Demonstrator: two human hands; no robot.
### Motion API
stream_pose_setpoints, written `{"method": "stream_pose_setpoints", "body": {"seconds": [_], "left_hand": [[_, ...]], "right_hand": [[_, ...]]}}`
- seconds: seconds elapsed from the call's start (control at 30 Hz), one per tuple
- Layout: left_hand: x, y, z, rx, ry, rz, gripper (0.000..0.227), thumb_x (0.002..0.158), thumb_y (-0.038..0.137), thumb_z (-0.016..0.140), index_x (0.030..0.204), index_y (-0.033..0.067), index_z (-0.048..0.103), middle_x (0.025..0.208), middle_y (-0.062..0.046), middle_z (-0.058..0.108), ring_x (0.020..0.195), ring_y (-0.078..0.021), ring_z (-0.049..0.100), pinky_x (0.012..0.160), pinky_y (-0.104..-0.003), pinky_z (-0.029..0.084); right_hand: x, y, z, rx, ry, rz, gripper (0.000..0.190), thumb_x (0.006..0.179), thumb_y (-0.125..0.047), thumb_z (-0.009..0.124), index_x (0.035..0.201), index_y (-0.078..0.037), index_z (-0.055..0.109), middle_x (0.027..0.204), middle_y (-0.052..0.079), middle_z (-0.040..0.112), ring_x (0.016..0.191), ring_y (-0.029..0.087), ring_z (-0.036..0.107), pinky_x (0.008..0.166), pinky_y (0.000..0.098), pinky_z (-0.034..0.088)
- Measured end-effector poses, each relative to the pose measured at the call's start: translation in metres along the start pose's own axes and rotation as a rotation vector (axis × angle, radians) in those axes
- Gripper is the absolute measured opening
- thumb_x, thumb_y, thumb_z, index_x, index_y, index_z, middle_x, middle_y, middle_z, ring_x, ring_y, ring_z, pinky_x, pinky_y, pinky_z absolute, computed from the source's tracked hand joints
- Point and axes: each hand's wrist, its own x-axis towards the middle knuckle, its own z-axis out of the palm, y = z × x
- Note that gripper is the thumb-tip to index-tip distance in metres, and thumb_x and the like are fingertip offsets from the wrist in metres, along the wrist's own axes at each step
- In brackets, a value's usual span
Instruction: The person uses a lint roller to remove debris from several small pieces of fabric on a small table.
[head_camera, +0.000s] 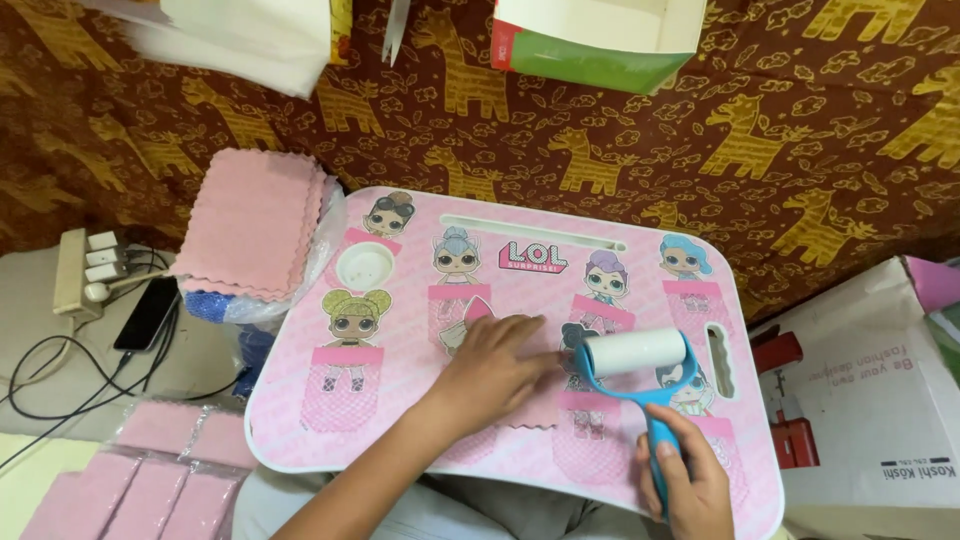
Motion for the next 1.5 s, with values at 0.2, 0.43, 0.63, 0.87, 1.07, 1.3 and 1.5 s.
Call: {"method": "stream_pose_setpoints", "body": {"seconds": [0.2,0.43,0.63,0.87,1.07,1.3,1.5], "left_hand": [[0.006,-0.001,0.014,0.018,-0.096,0.027,0.029,0.091,0.027,0.06,0.112,0.0234,0.078,0.146,-0.017,0.054,0.137,-0.0358,0.043,0.114,-0.054,0.027],[0.006,-0.008,0.005,0.027,-0.131,-0.017,0.029,0.08,0.014,0.063,0.104,0.0181,0.079,0.146,-0.014,0.053,0.14,-0.0334,0.042,0.116,-0.057,0.029],[0.012,-0.016,-0.001,0.065,-0.111,0.039,0.023,0.073,0.016,0.067,0.094,0.0092,0.073,0.145,-0.016,0.054,0.14,-0.035,0.042,0.115,-0.057,0.03],[0.041,0.004,-0.059,0.047,0.178,0.157,0.011,0.072,0.011,0.072,0.077,0.0081,0.063,0.137,-0.018,0.06,0.134,-0.0362,0.052,0.115,-0.053,0.038],[-0.003,-0.002,-0.065,-0.017,0.24,0.031,0.018,0.074,0.006,0.076,0.083,0.0115,0.062,0.145,-0.014,0.054,0.138,-0.0345,0.049,0.113,-0.049,0.041],[-0.07,-0.021,-0.031,0.001,0.142,-0.174,0.035,0.076,0.006,0.066,0.11,0.0119,0.068,0.142,-0.016,0.053,0.134,-0.0361,0.048,0.109,-0.047,0.039],[-0.071,-0.019,-0.023,0.103,0.158,-0.227,0.05,0.08,0.012,0.062,0.13,0.0167,0.066,0.143,-0.02,0.052,0.133,-0.0386,0.047,0.108,-0.05,0.038]], "right_hand": [[0.015,0.008,0.008,0.043,0.037,0.016,0.045,0.098,-0.005,0.045,0.142,0.001,0.052,0.084,0.022,0.062,0.038,0.019,0.043,0.032,0.0312,0.033],[0.016,0.02,0.003,0.047,-0.01,-0.035,0.047,0.097,-0.005,0.045,0.143,0.001,0.05,0.08,0.021,0.062,0.035,0.016,0.042,0.029,0.0292,0.033],[0.019,0.026,0.003,0.079,-0.021,-0.063,0.047,0.097,-0.004,0.044,0.143,0.001,0.049,0.081,0.021,0.062,0.034,0.015,0.041,0.029,0.028,0.032],[0.019,0.007,0.007,0.072,0.043,-0.037,0.045,0.1,-0.005,0.041,0.144,0.0,0.048,0.082,0.021,0.058,0.037,0.017,0.041,0.03,0.0302,0.031],[0.018,-0.001,0.01,0.115,0.058,-0.081,0.048,0.1,-0.003,0.036,0.148,-0.001,0.043,0.084,0.022,0.055,0.037,0.016,0.039,0.029,0.0294,0.03],[0.013,-0.018,0.019,0.038,0.081,-0.053,0.047,0.101,-0.005,0.038,0.148,-0.001,0.044,0.084,0.02,0.054,0.04,0.017,0.039,0.031,0.0295,0.029],[0.013,0.003,-0.008,0.023,-0.007,-0.016,0.046,0.097,-0.004,0.044,0.142,0.001,0.053,0.08,0.024,0.059,0.034,0.017,0.037,0.027,0.0306,0.027]]}}
